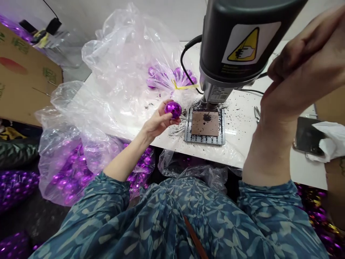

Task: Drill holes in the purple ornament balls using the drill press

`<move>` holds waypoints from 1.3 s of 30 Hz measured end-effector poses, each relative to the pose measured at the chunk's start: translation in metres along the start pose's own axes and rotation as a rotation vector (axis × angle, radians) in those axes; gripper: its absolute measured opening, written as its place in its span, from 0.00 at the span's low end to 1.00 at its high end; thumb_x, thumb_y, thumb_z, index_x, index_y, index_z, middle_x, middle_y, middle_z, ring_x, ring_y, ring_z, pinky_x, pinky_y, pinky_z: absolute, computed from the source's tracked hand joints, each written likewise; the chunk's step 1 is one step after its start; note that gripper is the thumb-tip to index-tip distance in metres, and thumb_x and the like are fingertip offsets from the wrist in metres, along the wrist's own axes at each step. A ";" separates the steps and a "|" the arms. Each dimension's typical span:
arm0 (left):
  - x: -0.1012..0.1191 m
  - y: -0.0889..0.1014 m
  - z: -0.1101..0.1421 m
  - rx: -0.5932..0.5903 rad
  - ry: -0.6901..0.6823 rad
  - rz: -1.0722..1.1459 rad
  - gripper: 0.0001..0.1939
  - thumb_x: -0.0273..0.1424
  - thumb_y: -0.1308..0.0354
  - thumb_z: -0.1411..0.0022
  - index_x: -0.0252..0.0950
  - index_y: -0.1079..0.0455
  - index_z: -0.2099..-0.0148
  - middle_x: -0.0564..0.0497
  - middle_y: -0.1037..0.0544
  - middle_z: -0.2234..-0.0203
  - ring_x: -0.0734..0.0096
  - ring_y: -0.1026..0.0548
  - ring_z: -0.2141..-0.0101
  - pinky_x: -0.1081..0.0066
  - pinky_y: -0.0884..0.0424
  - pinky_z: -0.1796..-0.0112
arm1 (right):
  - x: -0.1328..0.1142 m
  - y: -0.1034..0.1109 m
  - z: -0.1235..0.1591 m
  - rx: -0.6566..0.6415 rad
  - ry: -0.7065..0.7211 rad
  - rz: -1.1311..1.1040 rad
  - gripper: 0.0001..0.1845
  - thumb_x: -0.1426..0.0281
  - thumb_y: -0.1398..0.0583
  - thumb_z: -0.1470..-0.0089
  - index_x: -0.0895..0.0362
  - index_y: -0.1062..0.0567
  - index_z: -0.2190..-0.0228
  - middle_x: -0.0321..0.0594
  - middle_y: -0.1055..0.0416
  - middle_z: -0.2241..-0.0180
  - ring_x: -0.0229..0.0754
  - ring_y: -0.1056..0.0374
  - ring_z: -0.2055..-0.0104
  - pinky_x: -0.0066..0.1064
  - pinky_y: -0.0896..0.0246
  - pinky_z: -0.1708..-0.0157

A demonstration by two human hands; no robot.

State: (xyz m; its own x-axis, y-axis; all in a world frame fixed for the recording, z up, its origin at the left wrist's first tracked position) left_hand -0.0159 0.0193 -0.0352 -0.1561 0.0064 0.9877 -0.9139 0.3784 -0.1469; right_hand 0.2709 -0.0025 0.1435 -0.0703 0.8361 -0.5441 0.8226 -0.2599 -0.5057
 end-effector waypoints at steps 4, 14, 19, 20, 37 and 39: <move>-0.023 -0.034 0.008 0.008 -0.024 -0.121 0.34 0.46 0.22 0.51 0.41 0.35 0.51 0.52 0.22 0.60 0.70 0.20 0.65 0.68 0.21 0.62 | -0.006 -0.004 -0.002 -0.041 0.154 0.003 0.28 0.43 0.39 0.64 0.52 0.41 0.84 0.28 0.48 0.88 0.27 0.50 0.88 0.28 0.56 0.86; -0.059 -0.047 -0.031 0.057 -0.131 -0.107 0.33 0.57 0.31 0.43 0.42 0.32 0.45 0.46 0.18 0.53 0.66 0.19 0.55 0.66 0.22 0.55 | -0.008 -0.009 0.001 -0.053 0.162 -0.058 0.28 0.46 0.40 0.60 0.57 0.41 0.86 0.27 0.46 0.90 0.23 0.50 0.87 0.22 0.54 0.84; -0.070 -0.045 -0.043 0.091 -0.153 -0.089 0.32 0.55 0.28 0.46 0.40 0.33 0.51 0.47 0.16 0.58 0.64 0.17 0.57 0.62 0.22 0.52 | -0.014 -0.010 0.003 -0.098 0.122 0.010 0.35 0.42 0.41 0.58 0.57 0.48 0.87 0.28 0.48 0.89 0.20 0.50 0.86 0.21 0.60 0.82; -0.072 -0.046 -0.044 0.089 -0.151 -0.094 0.32 0.55 0.28 0.46 0.39 0.34 0.51 0.47 0.16 0.58 0.64 0.17 0.57 0.63 0.22 0.53 | -0.013 -0.010 0.003 -0.109 0.109 0.029 0.36 0.41 0.42 0.57 0.56 0.49 0.87 0.28 0.49 0.89 0.20 0.49 0.86 0.21 0.60 0.81; -0.063 -0.072 -0.039 0.067 -0.313 -0.561 0.31 0.44 0.23 0.49 0.40 0.29 0.47 0.46 0.22 0.52 0.56 0.23 0.49 0.56 0.27 0.45 | -0.012 -0.010 0.003 -0.105 0.187 0.073 0.36 0.38 0.46 0.50 0.52 0.48 0.88 0.30 0.52 0.90 0.23 0.50 0.87 0.27 0.65 0.81; -0.065 -0.076 -0.038 0.032 -0.312 -0.554 0.31 0.45 0.24 0.47 0.40 0.30 0.46 0.45 0.22 0.51 0.55 0.23 0.47 0.53 0.27 0.43 | -0.013 -0.010 0.005 -0.101 0.195 0.082 0.36 0.38 0.47 0.49 0.52 0.49 0.88 0.30 0.52 0.90 0.23 0.50 0.87 0.27 0.64 0.81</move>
State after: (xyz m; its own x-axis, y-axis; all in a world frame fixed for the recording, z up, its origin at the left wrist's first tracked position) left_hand 0.0778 0.0250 -0.0866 0.2454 -0.4541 0.8565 -0.9007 0.2200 0.3747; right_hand 0.2605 -0.0127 0.1527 0.1019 0.8942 -0.4359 0.8740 -0.2897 -0.3901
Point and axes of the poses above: each hand's wrist, its own z-axis away from the middle knuckle, its own y-axis out of the back of the hand, x = y × z, the point moved 7 cm from there along -z, towards the middle knuckle
